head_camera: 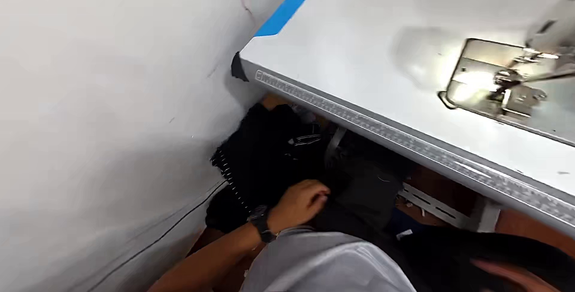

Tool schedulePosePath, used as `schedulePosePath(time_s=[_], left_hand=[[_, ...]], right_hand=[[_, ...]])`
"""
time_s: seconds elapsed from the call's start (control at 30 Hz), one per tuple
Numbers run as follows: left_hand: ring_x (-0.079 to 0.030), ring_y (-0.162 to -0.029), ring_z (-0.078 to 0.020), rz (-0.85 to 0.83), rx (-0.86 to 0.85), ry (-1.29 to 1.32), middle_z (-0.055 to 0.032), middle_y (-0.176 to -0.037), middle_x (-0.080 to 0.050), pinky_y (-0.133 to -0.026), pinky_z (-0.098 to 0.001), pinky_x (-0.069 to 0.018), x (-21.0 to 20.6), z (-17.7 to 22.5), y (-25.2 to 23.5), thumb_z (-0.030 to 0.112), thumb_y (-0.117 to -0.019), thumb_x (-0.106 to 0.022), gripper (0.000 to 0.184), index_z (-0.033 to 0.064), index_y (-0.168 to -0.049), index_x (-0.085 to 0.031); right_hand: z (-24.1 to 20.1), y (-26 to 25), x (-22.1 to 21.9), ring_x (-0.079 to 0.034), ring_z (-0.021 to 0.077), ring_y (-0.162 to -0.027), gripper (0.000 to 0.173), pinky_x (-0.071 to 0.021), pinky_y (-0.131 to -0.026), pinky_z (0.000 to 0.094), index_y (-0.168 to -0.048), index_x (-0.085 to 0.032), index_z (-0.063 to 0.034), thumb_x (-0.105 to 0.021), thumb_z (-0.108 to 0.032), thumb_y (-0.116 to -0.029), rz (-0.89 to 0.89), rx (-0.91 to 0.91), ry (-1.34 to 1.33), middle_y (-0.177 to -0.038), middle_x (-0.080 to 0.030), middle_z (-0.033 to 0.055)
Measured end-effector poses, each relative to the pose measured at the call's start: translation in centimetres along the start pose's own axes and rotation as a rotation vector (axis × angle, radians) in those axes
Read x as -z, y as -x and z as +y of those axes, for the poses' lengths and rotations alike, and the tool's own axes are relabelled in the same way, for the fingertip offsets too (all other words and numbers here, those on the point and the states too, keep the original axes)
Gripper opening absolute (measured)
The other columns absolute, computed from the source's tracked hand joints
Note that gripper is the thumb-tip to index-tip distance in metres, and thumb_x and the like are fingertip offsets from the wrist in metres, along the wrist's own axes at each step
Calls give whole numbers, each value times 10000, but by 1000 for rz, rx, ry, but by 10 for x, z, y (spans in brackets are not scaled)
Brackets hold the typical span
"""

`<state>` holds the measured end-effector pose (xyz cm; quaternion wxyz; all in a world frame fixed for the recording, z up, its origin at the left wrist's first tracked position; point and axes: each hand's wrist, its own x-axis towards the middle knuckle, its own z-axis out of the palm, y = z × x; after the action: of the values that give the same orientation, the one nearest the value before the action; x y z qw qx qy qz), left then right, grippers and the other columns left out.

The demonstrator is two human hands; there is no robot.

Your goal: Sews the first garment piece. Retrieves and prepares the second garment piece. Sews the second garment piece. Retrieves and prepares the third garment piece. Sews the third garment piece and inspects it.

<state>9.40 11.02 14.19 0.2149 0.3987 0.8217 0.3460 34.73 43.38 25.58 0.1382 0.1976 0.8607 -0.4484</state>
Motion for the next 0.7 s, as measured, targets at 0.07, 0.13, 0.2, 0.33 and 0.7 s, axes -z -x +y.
schedulePosePath(time_s=[0.07,0.13,0.2,0.33,0.7], left_hand=[[-686,-1134,-219,-6,207,-65,-101,-1176,-727,-1025,-453,-540,22,-46,42,274,-1064,-498,323,74,-1196,-716],[-689,-1138,-256,-50,305,-80,-125,-1178,-729,-1030,-480,-529,26,-83,65,258,-1063,-495,325,60,-1187,-721],[-701,-1104,-237,15,310,-70,-109,-1148,-739,-1013,-454,-542,12,-107,61,250,-1057,-512,312,68,-1168,-739],[-677,-1164,-211,308,183,-207,-75,-1237,-705,-1018,-417,-557,-32,-140,-3,210,-1026,-600,247,123,-1212,-737],[-672,-1123,-292,575,-53,-430,-102,-1203,-703,-975,-480,-549,-42,-188,-70,69,-959,-643,216,97,-1151,-739]], right_hand=[[33,-93,-34,-703,246,-1101,268,-580,-979,461,-1210,-727,-61,-668,-199,-987,-23,432,122,-1186,-730,123],[-2,-179,-72,-719,192,-1020,187,-604,-912,457,-1131,-764,-148,-650,-202,-992,-7,577,303,-1098,-748,32],[-49,-251,-103,-713,250,-1036,164,-581,-926,518,-1105,-773,-148,-652,-192,-1003,-38,555,470,-1094,-745,66],[-108,-358,-146,-652,361,-1174,267,-502,-1012,593,-1267,-687,-74,-565,-164,-1047,-252,249,501,-1241,-686,181],[-137,-424,-209,-589,327,-1195,131,-498,-1019,529,-1060,-790,-146,-713,-192,-964,-44,686,629,-1185,-672,102]])
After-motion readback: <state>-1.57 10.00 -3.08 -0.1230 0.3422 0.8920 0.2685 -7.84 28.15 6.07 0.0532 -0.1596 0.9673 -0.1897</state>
